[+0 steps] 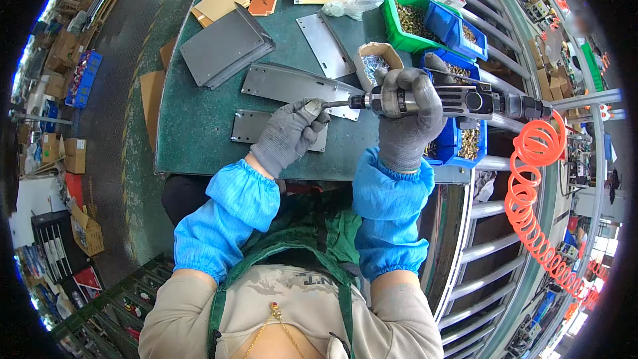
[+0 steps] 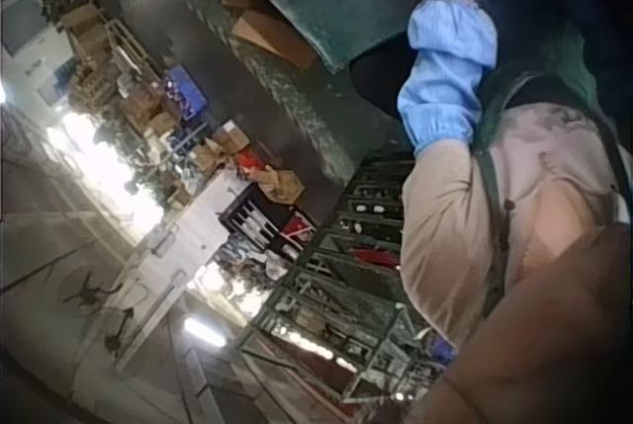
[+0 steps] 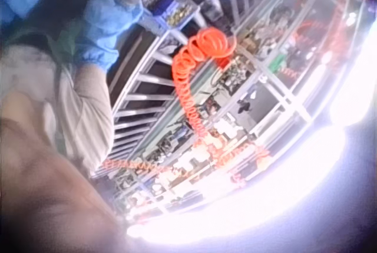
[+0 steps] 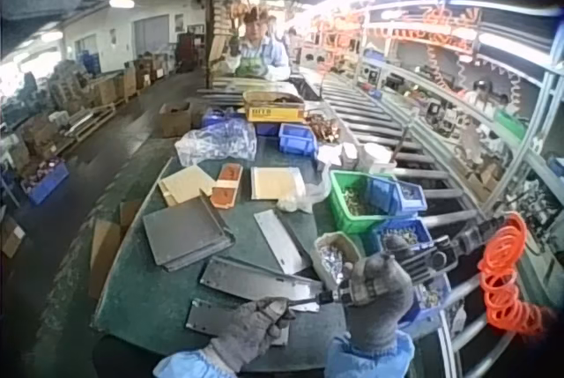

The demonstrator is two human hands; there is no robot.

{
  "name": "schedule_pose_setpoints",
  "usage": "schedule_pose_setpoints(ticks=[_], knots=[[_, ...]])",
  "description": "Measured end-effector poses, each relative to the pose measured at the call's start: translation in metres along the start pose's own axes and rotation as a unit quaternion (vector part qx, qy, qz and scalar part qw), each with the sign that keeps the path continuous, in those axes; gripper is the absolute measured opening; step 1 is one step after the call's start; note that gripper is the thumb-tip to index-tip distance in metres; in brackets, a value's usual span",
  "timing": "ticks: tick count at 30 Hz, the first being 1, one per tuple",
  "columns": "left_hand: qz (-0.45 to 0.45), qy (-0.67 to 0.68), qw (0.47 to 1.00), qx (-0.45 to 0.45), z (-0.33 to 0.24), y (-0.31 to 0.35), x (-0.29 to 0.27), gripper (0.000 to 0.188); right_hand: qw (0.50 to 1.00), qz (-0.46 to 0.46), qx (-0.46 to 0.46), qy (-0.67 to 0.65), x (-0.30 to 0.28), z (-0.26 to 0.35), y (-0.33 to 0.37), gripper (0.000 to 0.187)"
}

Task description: Assembling metal plates using a pneumatic screwdriver and screws.

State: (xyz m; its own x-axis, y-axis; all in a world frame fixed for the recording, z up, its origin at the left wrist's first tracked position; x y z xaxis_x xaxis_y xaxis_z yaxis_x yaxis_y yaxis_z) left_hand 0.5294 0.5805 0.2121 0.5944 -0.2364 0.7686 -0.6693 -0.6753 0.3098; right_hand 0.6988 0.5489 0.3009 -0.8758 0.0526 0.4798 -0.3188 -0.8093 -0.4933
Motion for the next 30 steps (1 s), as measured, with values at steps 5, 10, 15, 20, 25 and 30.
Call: schedule_pose_setpoints(ticks=[5, 10, 15, 20, 25, 30], knots=[[0.010, -0.147, 0.989, 0.014, 0.004, -0.003, -0.005, 0.025, 0.998, -0.002, 0.023, -0.051, 0.002, -0.001, 0.001, 0.038], [-0.041, -0.588, 0.794, 0.149, -0.011, -0.020, -0.004, 0.032, 0.999, -0.002, 0.002, 0.051, 0.000, -0.009, 0.000, 0.037], [0.075, -0.604, 0.784, 0.125, -0.034, -0.027, 0.000, 0.029, 0.996, -0.002, 0.064, 0.069, -0.016, -0.018, -0.001, 0.026], [0.064, -0.591, 0.797, 0.105, -0.039, -0.033, -0.006, 0.027, 0.997, -0.051, 0.052, 0.024, -0.014, -0.025, -0.001, 0.026], [-0.006, -0.526, 0.828, 0.195, -0.042, -0.017, -0.018, 0.024, 0.997, -0.058, 0.041, -0.010, -0.022, -0.019, -0.001, 0.035], [-0.046, -0.727, 0.679, 0.091, -0.029, 0.002, -0.015, 0.019, 0.996, -0.045, 0.072, -0.024, -0.031, -0.016, 0.003, 0.028]])
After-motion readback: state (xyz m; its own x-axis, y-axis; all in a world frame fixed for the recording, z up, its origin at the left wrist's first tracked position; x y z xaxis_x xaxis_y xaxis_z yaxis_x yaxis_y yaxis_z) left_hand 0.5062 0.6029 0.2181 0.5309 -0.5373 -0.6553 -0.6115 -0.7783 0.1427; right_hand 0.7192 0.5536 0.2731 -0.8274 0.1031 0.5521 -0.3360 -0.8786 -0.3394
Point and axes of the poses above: each hand's wrist, its own y-axis away from the middle knuckle, its own x-axis out of the palm, z = x × y, the point moved 2 cm from there along -y, towards the middle knuckle, and after that the axes turned 11 degrees about z, right-handed, at the moved point
